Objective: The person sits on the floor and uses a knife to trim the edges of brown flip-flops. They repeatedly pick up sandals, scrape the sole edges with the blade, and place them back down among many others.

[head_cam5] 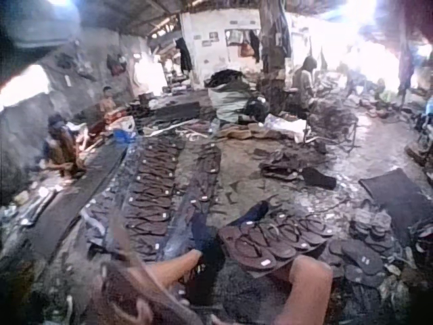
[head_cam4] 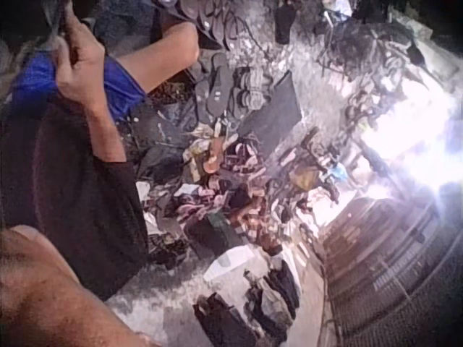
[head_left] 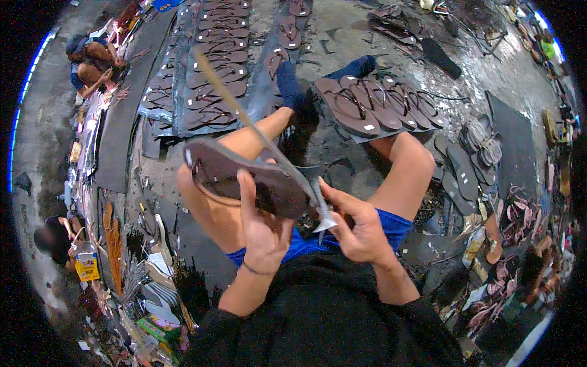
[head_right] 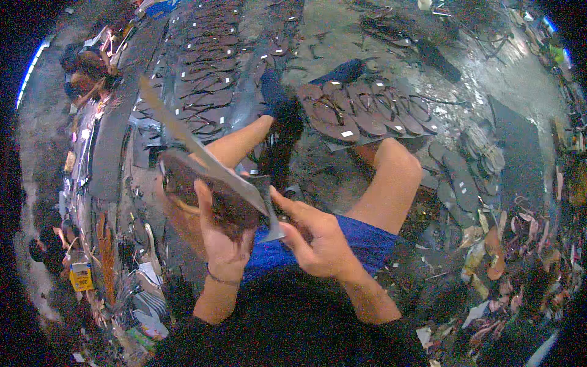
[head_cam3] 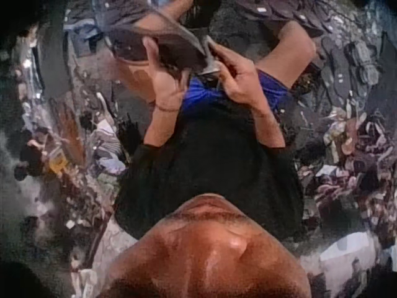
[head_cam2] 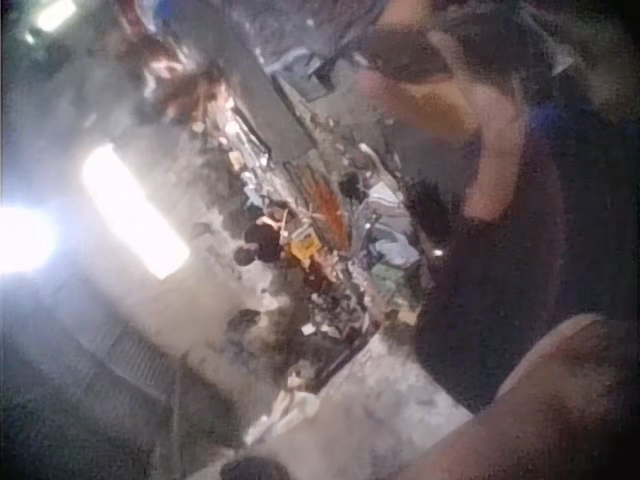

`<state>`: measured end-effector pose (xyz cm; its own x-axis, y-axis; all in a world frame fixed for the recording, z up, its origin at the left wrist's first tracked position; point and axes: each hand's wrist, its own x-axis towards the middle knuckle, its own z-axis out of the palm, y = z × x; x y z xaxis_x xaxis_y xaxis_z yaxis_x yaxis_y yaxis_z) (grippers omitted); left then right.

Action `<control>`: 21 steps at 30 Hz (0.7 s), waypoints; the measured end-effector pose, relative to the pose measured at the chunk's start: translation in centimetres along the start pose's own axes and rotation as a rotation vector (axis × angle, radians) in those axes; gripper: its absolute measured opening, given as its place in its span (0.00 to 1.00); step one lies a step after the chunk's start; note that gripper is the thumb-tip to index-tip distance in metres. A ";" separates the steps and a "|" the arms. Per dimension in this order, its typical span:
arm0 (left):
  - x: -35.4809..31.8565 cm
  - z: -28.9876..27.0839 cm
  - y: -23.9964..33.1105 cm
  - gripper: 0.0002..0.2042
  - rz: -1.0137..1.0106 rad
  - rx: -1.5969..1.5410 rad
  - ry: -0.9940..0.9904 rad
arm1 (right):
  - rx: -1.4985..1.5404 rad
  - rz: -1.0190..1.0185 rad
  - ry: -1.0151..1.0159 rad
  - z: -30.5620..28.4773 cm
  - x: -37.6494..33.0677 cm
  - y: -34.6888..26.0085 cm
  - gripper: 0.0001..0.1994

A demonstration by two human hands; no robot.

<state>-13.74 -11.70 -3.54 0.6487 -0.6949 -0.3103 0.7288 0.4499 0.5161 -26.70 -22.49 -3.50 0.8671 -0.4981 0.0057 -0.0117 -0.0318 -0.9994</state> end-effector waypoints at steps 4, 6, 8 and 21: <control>1.3 1.8 0.2 0.18 0.114 0.058 0.137 | -0.331 -0.255 0.342 2.5 -2.3 2.9 0.23; 1.6 0.8 0.9 0.16 0.053 0.064 0.223 | -0.468 -0.115 0.284 1.8 -6.3 4.2 0.18; 1.1 -1.5 0.5 0.16 -0.019 0.063 0.319 | -0.454 0.013 0.264 1.5 -8.7 3.6 0.17; -1.4 -9.2 -0.5 0.17 0.044 0.457 0.454 | -0.277 0.220 0.074 2.7 -5.5 0.9 0.15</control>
<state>-12.97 -5.79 -10.73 0.7768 -0.3296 -0.5366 0.5979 0.1184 0.7928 -30.08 -17.44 -4.53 0.7903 -0.5803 -0.1964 -0.3377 -0.1451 -0.9300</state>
